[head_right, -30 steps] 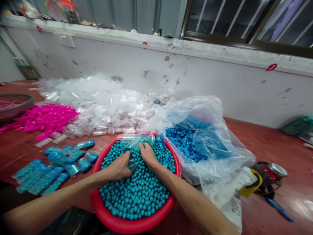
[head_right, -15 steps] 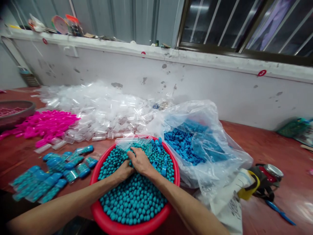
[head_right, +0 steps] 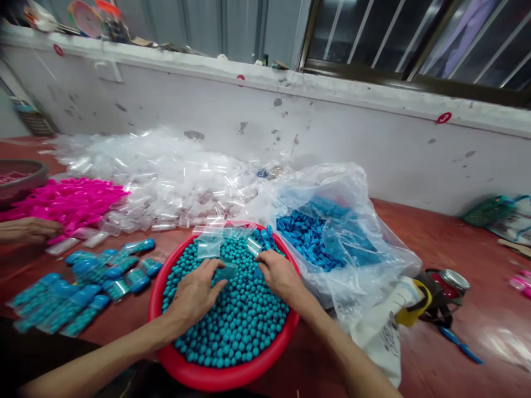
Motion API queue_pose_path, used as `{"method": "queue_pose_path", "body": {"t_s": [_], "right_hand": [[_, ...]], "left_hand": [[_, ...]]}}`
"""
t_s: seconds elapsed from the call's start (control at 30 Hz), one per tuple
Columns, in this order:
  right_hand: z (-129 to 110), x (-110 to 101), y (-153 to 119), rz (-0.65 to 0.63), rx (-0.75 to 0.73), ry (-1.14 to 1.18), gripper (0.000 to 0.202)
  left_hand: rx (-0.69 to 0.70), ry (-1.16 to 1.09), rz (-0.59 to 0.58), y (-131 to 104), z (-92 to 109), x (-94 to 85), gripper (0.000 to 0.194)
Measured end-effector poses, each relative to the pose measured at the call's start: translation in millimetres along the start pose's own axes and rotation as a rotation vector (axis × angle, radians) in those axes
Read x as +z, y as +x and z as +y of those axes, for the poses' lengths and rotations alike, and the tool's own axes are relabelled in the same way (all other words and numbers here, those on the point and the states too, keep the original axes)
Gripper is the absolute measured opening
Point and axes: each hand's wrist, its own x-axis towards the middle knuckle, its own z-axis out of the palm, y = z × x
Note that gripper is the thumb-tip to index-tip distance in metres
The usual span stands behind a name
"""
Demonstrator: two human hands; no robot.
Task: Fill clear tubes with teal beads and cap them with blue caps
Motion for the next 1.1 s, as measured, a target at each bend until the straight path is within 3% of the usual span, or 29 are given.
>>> {"method": "queue_pose_path", "body": {"t_s": [0.17,0.4,0.53,0.7,0.83,0.93,1.1], "right_hand": [[-6,12,-2,-0.211,-0.105,-0.525,0.024],[-1,16,3,-0.235,-0.144,-0.606,0.017],[-1,14,3,-0.199,-0.150,-0.542,0.013],[-10,16,3,-0.169,-0.109,-0.460,0.015],[-10,16,4,-0.132,-0.037,-0.556,0.016],[-10,11,5,-0.101,-0.006,-0.498,0.015],[-27,7,4,-0.022,0.007,-0.014,0.014]], "left_hand": [[-0.055,0.071,-0.057,8,2,11.2,0.023],[-0.081,0.080,-0.147,8,3,11.9,0.022],[-0.114,-0.005,-0.125,9,3,13.1,0.014],[-0.049,-0.207,-0.102,8,-2,14.4,0.006],[-0.104,-0.158,-0.121,7,-5,15.0,0.011],[-0.125,-0.180,-0.124,9,-4,14.8,0.016],[-0.271,-0.875,-0.203,16,8,5.8,0.037]]}}
